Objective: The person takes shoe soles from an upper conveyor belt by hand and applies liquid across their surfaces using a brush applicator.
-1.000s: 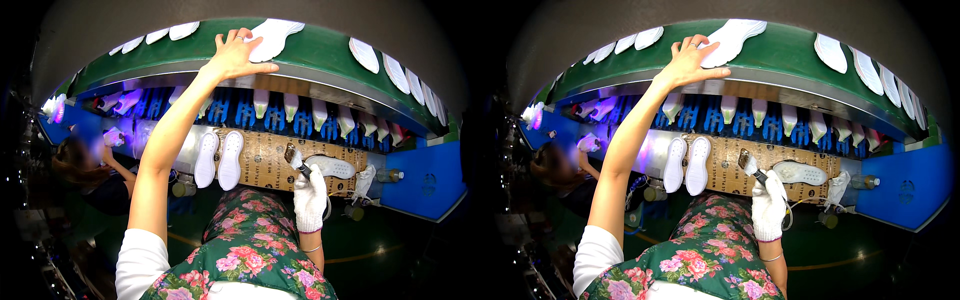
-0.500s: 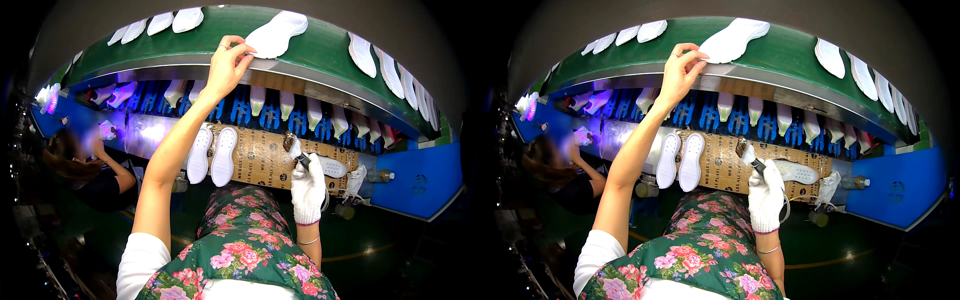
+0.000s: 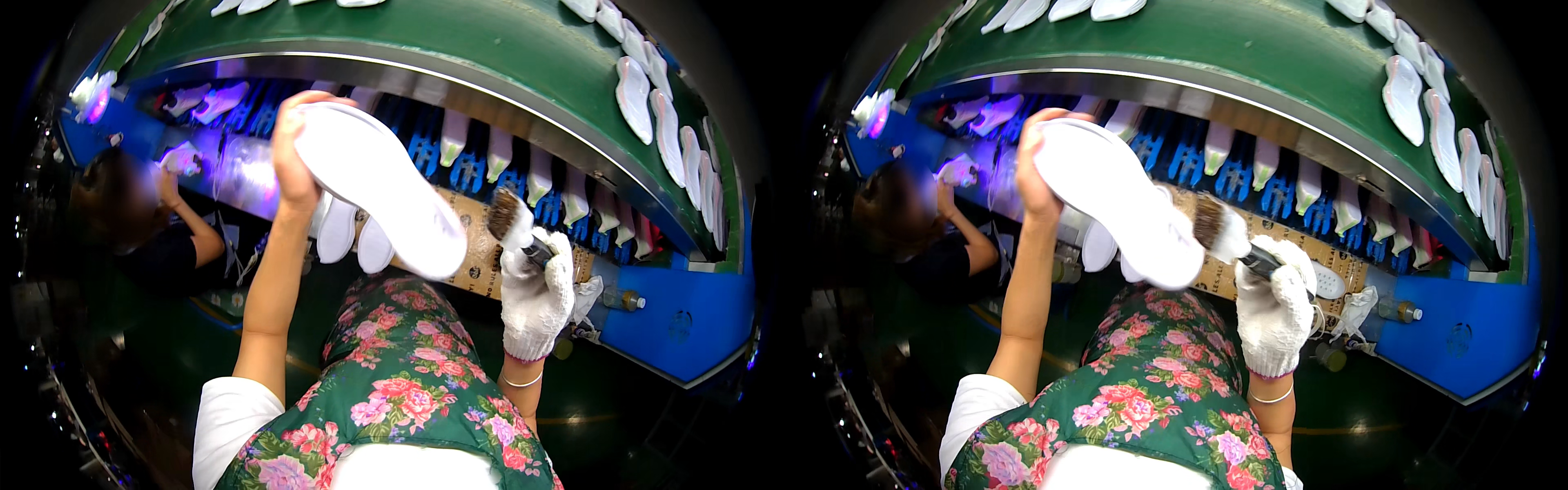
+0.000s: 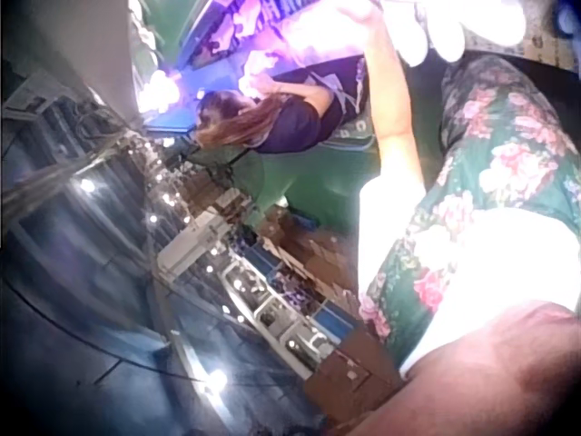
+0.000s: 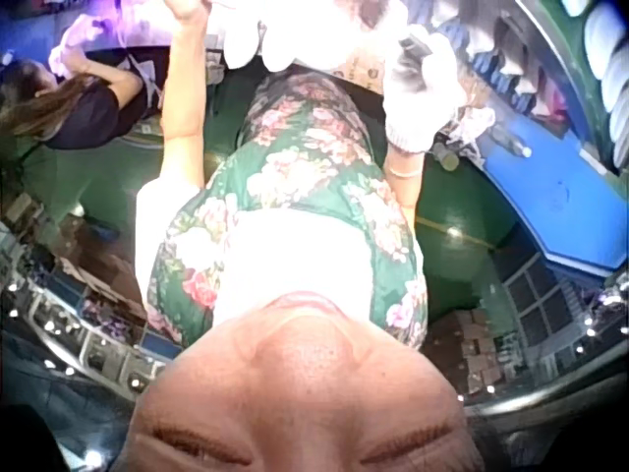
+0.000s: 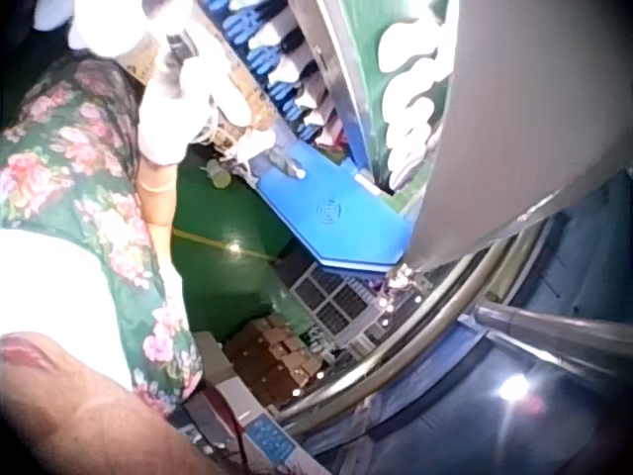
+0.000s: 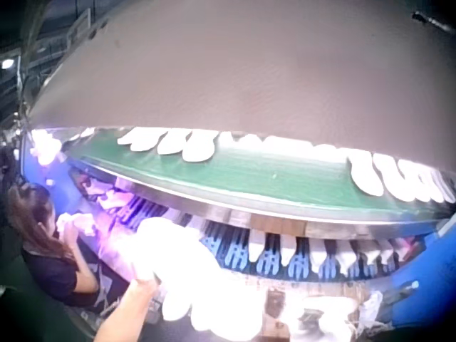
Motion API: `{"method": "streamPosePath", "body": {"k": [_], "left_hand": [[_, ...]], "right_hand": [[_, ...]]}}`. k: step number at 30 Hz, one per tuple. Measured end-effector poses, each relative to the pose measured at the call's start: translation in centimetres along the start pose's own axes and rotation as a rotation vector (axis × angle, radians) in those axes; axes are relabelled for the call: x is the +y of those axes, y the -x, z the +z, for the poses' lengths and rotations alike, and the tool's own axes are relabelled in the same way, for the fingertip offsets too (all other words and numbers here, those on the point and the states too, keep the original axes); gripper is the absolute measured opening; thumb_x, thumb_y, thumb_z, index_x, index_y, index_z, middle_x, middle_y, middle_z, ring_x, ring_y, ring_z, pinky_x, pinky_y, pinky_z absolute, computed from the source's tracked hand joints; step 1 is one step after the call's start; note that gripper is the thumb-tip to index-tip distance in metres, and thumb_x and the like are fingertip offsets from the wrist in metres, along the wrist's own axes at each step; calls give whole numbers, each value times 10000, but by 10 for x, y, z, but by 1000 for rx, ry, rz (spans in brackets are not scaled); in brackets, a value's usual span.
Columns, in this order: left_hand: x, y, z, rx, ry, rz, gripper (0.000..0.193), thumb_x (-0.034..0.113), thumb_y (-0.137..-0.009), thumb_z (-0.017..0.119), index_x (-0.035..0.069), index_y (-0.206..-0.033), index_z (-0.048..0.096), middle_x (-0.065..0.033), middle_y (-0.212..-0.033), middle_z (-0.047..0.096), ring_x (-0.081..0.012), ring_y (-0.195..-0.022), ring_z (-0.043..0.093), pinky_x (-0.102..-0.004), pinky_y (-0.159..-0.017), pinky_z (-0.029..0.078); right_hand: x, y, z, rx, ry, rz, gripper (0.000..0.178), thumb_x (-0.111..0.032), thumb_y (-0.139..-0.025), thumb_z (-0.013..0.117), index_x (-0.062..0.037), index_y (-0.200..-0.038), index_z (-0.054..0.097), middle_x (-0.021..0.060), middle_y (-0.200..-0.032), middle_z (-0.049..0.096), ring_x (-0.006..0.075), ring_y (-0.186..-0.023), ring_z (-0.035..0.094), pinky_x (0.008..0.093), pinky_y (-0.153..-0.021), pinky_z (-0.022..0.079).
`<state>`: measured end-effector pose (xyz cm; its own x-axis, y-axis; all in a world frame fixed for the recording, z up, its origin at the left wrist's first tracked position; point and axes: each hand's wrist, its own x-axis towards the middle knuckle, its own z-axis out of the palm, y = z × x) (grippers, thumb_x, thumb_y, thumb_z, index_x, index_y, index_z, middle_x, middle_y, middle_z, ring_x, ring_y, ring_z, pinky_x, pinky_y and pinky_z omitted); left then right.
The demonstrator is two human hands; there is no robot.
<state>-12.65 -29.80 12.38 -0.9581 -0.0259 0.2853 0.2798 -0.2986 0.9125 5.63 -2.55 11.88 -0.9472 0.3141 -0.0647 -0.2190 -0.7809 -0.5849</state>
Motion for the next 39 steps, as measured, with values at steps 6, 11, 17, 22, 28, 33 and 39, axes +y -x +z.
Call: {"method": "streamPosePath", "body": {"k": [6,11,17,22,28,33,39], "left_hand": [[-67,66,10,-300,342,-673,449,293,-1013,425,-29,-1284,581,-137,-1141,695,-219,-1043,679,-352,-956,531],[-70,142,22,-186,649,-950,867,724,-1000,238,29,-1488,414,-209,-1334,604,-358,-1225,609,-505,-1075,467],[-74,165,25,-483,1018,-1108,1196,939,-803,49,20,-1471,421,-249,-1151,648,-501,-1067,654,-562,-980,517],[-54,143,42,-391,908,-1086,1172,928,-809,19,27,-1393,488,-207,-1049,659,-374,-887,703,-485,-802,593],[-52,140,61,-311,843,-983,1174,935,-801,35,50,-1473,411,-199,-1147,657,-350,-941,704,-485,-818,596],[-62,148,59,-390,582,-834,1053,876,-876,121,126,-1610,199,-120,-1609,340,-302,-1460,370,-464,-1209,305],[-54,139,53,-257,418,-884,1045,842,-891,51,76,-1569,262,-150,-1492,474,-294,-1338,516,-433,-1123,432]], "right_hand": [[30,-5,32,-142,304,40,238,57,-854,684,83,-1089,692,180,-1112,720,242,-998,688,341,-883,556],[33,-5,19,-101,599,49,220,44,-830,749,32,-1049,738,85,-981,734,126,-875,682,268,-791,554],[28,0,18,-84,749,-67,231,35,-840,767,34,-1068,731,74,-916,728,123,-820,683,246,-714,547],[21,-14,34,-289,1117,-405,190,38,-771,773,32,-957,736,148,-979,754,222,-893,714,330,-799,555],[31,-36,40,-418,1334,-795,256,37,-743,796,-32,-987,757,128,-975,755,257,-841,713,339,-759,556],[38,-32,48,-472,1548,-962,377,0,-742,756,-81,-1110,745,129,-1066,738,299,-932,706,409,-821,543],[42,-12,50,-640,1347,-645,293,28,-738,786,-52,-1017,750,134,-995,740,264,-823,703,354,-740,545]]}}
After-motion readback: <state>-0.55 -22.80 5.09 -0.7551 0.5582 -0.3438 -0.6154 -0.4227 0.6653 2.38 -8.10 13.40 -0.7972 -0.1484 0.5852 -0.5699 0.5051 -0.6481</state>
